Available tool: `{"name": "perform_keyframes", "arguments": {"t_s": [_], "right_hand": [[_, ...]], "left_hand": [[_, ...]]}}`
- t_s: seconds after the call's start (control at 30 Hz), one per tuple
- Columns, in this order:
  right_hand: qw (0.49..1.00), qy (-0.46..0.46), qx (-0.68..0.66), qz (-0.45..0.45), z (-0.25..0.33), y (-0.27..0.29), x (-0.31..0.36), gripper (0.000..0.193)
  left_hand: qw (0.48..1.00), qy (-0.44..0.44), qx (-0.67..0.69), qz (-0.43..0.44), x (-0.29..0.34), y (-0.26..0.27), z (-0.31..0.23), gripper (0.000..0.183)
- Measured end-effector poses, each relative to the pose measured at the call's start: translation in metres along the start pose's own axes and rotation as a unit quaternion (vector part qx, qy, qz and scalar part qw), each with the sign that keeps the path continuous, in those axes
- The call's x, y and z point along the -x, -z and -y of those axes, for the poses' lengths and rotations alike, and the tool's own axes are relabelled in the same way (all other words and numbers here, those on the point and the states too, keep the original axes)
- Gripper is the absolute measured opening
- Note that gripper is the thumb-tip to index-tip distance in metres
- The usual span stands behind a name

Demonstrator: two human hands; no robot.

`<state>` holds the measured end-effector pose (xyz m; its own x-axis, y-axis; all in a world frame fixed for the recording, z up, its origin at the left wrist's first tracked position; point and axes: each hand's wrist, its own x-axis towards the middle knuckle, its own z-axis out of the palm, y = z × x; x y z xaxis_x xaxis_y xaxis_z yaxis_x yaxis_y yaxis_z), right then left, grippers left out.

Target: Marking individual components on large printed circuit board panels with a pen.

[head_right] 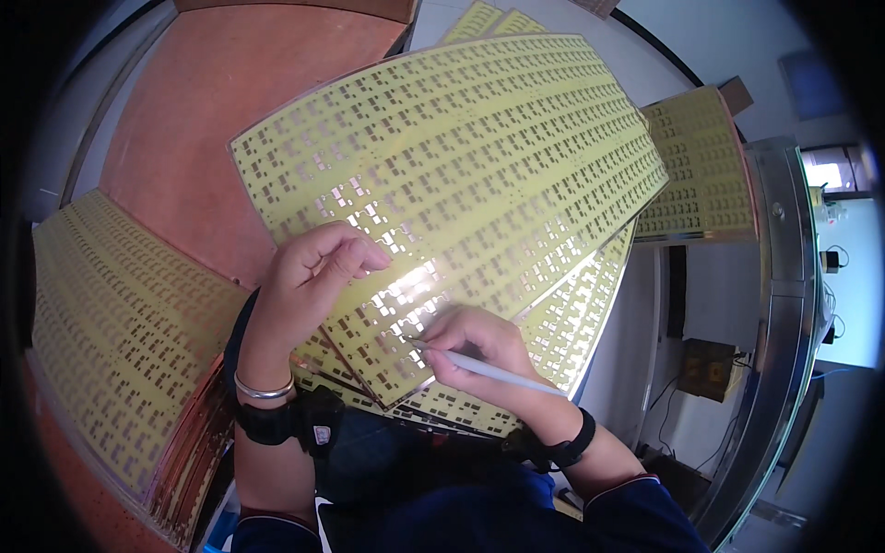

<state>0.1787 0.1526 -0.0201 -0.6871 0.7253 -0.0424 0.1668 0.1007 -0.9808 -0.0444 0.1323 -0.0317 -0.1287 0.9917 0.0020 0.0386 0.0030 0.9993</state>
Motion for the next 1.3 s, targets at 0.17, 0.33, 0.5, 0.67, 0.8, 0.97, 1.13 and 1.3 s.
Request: {"name": "perform_keyframes", "arguments": {"t_s": [0.17, 0.33, 0.5, 0.67, 0.8, 0.97, 1.13, 1.3], "right_hand": [[0.999, 0.015, 0.039, -0.010, -0.0006, -0.0010, -0.0002, 0.010], [0.999, 0.015, 0.044, -0.015, -0.0010, -0.0012, 0.0000, 0.009], [1.000, -0.002, -0.002, -0.016, -0.0023, 0.0007, 0.0011, 0.008], [1.000, -0.001, -0.019, -0.006, -0.0017, -0.0016, 0.0001, 0.008], [1.000, 0.009, -0.003, -0.002, 0.0005, -0.0008, -0.0012, 0.009], [1.000, 0.005, -0.007, -0.006, -0.0002, -0.0012, -0.0007, 0.009], [1.000, 0.009, -0.001, -0.002, -0.0013, -0.0015, -0.0008, 0.009], [1.000, 0.006, -0.008, -0.006, -0.0024, -0.0013, -0.0006, 0.009]], "left_hand": [[1.000, -0.007, 0.010, -0.002, 0.0002, -0.0002, 0.0010, 0.025], [0.999, 0.012, -0.017, 0.026, 0.0003, 0.0054, -0.0026, 0.025], [0.997, 0.025, -0.040, 0.057, -0.0007, 0.0064, -0.0047, 0.025], [1.000, -0.023, -0.003, -0.007, -0.0004, 0.0005, 0.0030, 0.024], [1.000, -0.009, -0.012, 0.000, -0.0007, 0.0010, 0.0019, 0.025], [1.000, -0.025, -0.011, 0.001, -0.0008, 0.0008, 0.0023, 0.025], [1.000, -0.018, -0.006, -0.004, 0.0002, 0.0002, 0.0023, 0.026], [1.000, -0.018, -0.011, 0.002, -0.0005, 0.0024, 0.0008, 0.026]]}}
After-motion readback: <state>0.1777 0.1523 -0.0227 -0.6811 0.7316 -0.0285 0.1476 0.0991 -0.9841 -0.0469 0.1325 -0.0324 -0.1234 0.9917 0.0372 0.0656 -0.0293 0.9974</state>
